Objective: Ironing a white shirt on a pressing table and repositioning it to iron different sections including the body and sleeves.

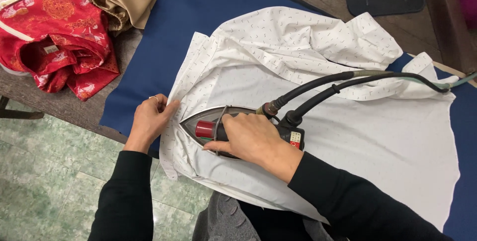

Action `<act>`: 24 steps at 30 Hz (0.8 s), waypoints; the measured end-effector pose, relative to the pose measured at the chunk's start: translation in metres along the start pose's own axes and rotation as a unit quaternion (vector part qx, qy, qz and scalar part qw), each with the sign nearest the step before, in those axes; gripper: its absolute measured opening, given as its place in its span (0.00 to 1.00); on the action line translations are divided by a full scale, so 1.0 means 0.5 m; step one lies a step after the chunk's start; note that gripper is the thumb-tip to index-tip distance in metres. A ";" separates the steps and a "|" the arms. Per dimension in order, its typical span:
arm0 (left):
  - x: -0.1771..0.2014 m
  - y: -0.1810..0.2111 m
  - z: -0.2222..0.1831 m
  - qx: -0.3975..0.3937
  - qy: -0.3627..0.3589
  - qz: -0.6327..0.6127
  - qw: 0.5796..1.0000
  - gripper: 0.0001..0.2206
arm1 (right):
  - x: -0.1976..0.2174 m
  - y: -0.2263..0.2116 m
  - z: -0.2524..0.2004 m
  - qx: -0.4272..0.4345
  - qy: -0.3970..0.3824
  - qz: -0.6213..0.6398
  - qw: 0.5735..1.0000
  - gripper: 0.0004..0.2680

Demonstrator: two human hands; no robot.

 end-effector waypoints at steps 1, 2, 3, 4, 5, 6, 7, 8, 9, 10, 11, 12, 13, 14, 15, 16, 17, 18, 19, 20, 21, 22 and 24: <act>0.000 -0.001 0.000 0.004 0.002 0.004 1.000 0.12 | -0.001 0.000 -0.002 0.001 -0.002 -0.001 1.000 0.24; -0.001 0.000 -0.003 0.004 0.002 0.004 1.000 0.12 | -0.003 0.000 -0.008 0.000 -0.002 -0.002 1.000 0.24; -0.001 0.002 -0.005 -0.001 0.003 0.006 1.000 0.13 | -0.004 0.002 -0.012 0.000 0.000 -0.011 1.000 0.23; -0.001 0.004 -0.006 -0.006 0.004 0.008 1.000 0.14 | -0.004 0.003 -0.016 0.001 0.003 -0.021 1.000 0.23; -0.002 0.002 -0.007 -0.004 0.004 0.008 1.000 0.14 | -0.002 0.001 -0.016 0.002 0.001 -0.020 1.000 0.23; -0.002 -0.001 -0.007 -0.002 0.008 -0.008 1.000 0.15 | 0.001 0.000 -0.017 -0.001 0.003 -0.028 1.000 0.22; -0.003 -0.003 -0.007 -0.001 0.012 -0.023 1.000 0.15 | 0.003 0.000 -0.017 -0.004 0.006 -0.036 0.999 0.22; -0.003 -0.006 -0.009 0.000 0.012 -0.023 1.000 0.15 | 0.007 -0.002 -0.017 -0.003 0.005 -0.036 0.999 0.22; -0.004 -0.009 -0.009 0.004 0.017 -0.043 0.999 0.14 | 0.012 -0.003 -0.016 -0.010 0.005 -0.037 0.999 0.22; -0.004 -0.012 -0.010 0.009 0.021 -0.063 0.998 0.12 | 0.018 -0.004 -0.016 -0.016 0.005 -0.038 0.999 0.21; -0.005 -0.017 -0.010 0.009 0.021 -0.063 0.998 0.12 | 0.023 -0.003 -0.012 -0.016 0.005 -0.037 0.999 0.21; -0.005 -0.022 -0.010 0.007 0.023 -0.076 0.997 0.12 | 0.028 -0.001 -0.008 -0.022 0.005 -0.028 0.999 0.21; -0.006 -0.026 -0.010 0.004 0.026 -0.090 0.996 0.12 | 0.033 0.001 -0.006 -0.029 0.006 -0.020 0.999 0.21; -0.007 -0.020 -0.014 0.005 0.025 -0.090 0.996 0.12 | 0.032 0.007 -0.001 -0.030 0.005 -0.020 0.999 0.21; -0.007 -0.013 -0.019 0.001 0.025 -0.105 0.994 0.11 | 0.033 0.013 0.005 -0.041 0.020 -0.031 0.998 0.22; -0.007 -0.007 -0.023 -0.002 0.024 -0.119 0.993 0.10 | 0.033 0.019 0.010 -0.053 0.036 -0.042 0.997 0.23; -0.005 0.001 -0.027 -0.002 0.024 -0.119 0.993 0.10 | 0.038 0.024 0.015 -0.053 0.036 -0.041 0.997 0.23; -0.003 0.010 -0.031 -0.003 0.025 -0.128 0.991 0.10 | 0.044 0.030 0.020 -0.061 0.048 -0.047 0.996 0.22; -0.002 0.017 -0.037 -0.004 0.025 -0.138 0.990 0.10 | 0.049 0.036 0.024 -0.070 0.060 -0.054 0.994 0.21; -0.003 0.013 -0.037 -0.003 0.024 -0.138 0.990 0.10 | 0.051 0.042 0.027 -0.070 0.058 -0.053 0.994 0.21; -0.004 0.010 -0.035 -0.007 0.025 -0.140 0.990 0.10 | 0.055 0.051 0.032 -0.083 0.069 -0.048 0.993 0.21; -0.004 0.007 -0.033 -0.010 0.025 -0.143 0.989 0.10 | 0.060 0.059 0.037 -0.097 0.079 -0.042 0.991 0.22; -0.003 0.014 -0.036 -0.007 0.024 -0.144 0.989 0.10 | 0.067 0.073 0.042 -0.112 0.085 -0.035 0.989 0.22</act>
Point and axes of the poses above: each hand's wrist, its own z-axis towards the middle knuckle, its own x-axis out of the back of the hand, y = z × x, the point moved 3 cm from there along z, towards the middle knuckle, and after that the axes turned 11 degrees about -z, right-handed, at the moved point
